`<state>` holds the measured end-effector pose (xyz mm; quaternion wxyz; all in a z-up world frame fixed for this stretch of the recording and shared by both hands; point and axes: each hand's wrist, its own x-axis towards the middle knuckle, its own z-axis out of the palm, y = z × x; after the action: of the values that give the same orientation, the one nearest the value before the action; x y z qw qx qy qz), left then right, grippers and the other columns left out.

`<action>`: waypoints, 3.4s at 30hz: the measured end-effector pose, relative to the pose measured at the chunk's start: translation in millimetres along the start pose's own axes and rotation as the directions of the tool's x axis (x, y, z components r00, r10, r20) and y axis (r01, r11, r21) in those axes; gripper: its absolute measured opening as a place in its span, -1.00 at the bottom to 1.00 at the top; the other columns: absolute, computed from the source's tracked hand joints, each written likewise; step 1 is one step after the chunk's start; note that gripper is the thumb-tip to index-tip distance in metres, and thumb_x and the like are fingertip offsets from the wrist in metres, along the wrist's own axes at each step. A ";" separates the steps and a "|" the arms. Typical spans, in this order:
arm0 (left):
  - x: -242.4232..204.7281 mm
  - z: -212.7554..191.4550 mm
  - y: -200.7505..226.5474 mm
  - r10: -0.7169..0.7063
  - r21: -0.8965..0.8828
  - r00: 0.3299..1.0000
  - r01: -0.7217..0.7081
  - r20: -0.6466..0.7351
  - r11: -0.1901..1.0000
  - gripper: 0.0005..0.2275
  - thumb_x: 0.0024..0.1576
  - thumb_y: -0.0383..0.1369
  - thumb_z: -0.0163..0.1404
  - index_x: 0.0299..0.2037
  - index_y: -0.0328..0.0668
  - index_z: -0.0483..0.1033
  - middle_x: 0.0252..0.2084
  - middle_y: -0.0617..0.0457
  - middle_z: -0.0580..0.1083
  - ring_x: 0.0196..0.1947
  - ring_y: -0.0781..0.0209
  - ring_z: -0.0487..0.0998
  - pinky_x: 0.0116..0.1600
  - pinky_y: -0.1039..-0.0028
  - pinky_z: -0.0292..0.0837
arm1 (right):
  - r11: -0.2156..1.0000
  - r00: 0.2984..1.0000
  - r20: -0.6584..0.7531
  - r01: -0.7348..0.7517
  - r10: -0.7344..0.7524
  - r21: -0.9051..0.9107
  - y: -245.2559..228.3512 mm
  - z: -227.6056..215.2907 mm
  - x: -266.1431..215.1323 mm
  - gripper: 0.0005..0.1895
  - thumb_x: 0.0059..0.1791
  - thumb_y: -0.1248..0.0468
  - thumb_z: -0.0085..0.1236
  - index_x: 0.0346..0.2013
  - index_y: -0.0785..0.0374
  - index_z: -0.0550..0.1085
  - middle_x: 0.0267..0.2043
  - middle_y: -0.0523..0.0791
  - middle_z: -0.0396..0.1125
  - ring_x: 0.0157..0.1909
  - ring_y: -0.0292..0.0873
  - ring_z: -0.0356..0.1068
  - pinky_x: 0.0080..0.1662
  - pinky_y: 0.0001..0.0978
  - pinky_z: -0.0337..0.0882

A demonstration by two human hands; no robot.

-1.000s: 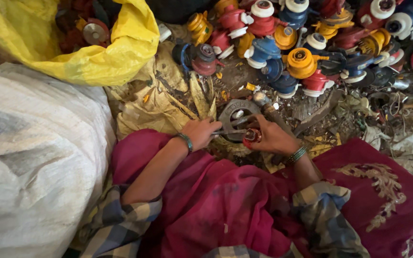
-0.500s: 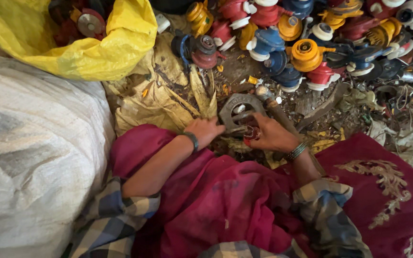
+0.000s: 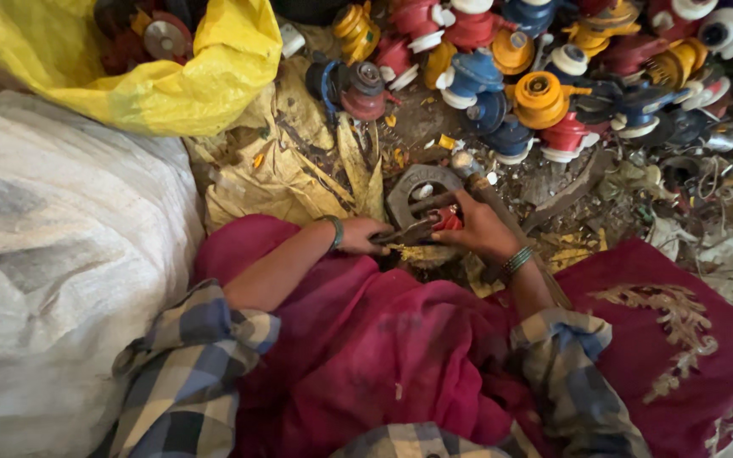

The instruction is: The person sits on the floor and uses a hammer and metal tool to strike and shape small metal parts. They repeatedly pick up parts, place them on a metal base, and strike them with a hammer.

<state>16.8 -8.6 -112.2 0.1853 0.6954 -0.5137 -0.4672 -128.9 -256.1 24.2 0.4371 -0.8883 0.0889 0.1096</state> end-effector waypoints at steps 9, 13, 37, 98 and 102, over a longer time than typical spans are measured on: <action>-27.5 -20.9 44.0 0.077 -0.278 0.993 -0.101 -0.094 0.955 -0.48 0.31 -0.05 -0.15 0.33 -0.29 0.21 0.16 -0.22 0.46 0.15 -0.03 0.48 0.22 0.25 0.37 | 0.995 0.992 -0.082 0.098 -0.099 -0.026 -16.5 -33.9 -13.7 -0.35 -0.24 0.17 0.48 0.10 0.20 0.44 -0.11 -0.05 0.50 -0.19 -0.13 0.50 -0.12 -0.28 0.50; -51.8 -34.0 74.6 0.054 -0.166 0.991 -0.074 -0.119 0.983 -0.52 0.33 -0.04 -0.18 0.29 -0.25 0.22 0.10 -0.24 0.48 0.07 -0.09 0.53 0.17 0.21 0.41 | 0.988 0.992 -0.033 0.123 -0.120 0.095 -33.8 -48.0 -24.6 -0.30 -0.22 0.17 0.45 0.16 0.23 0.38 -0.07 -0.04 0.50 -0.09 -0.17 0.50 -0.09 -0.31 0.50; -81.1 -41.1 114.0 -0.198 0.309 0.813 0.417 -0.548 0.855 -0.80 0.11 -0.22 0.05 -0.32 -0.18 0.62 -0.37 -0.24 0.56 -0.32 -0.25 0.62 -0.20 0.02 0.53 | 0.987 0.994 0.002 -0.113 0.114 0.117 -43.2 -15.6 -22.6 -0.13 -0.19 0.15 0.39 0.36 0.15 0.22 0.09 -0.06 0.50 0.06 -0.17 0.52 0.06 -0.29 0.49; -41.6 -52.8 20.6 -0.164 0.380 0.709 0.542 -0.686 0.749 -0.84 0.11 -0.36 0.00 -0.31 -0.05 0.70 -0.30 0.04 0.62 -0.26 0.04 0.68 -0.28 0.20 0.57 | 0.947 0.832 -0.452 0.280 -0.321 -0.157 -87.4 -62.5 -84.2 -0.74 0.10 0.28 0.15 0.00 0.24 0.29 -0.33 -0.03 0.36 -0.39 -0.09 0.38 -0.30 -0.31 0.42; -38.5 -47.0 18.0 -0.187 0.320 0.693 0.533 -0.696 0.783 -0.83 0.13 -0.36 -0.01 -0.32 -0.05 0.70 -0.32 0.01 0.63 -0.27 0.03 0.68 -0.27 0.20 0.58 | 0.843 0.975 -0.072 0.143 -0.210 -0.518 -11.2 -19.8 -47.0 -0.58 -0.09 0.13 0.25 -0.04 0.27 0.43 -0.32 0.18 0.44 -0.35 0.27 0.47 -0.33 0.03 0.46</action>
<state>45.3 7.9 -58.0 0.0606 0.9229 -0.3707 -0.0847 -168.8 -262.3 57.3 0.1884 -0.9816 0.0020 0.0321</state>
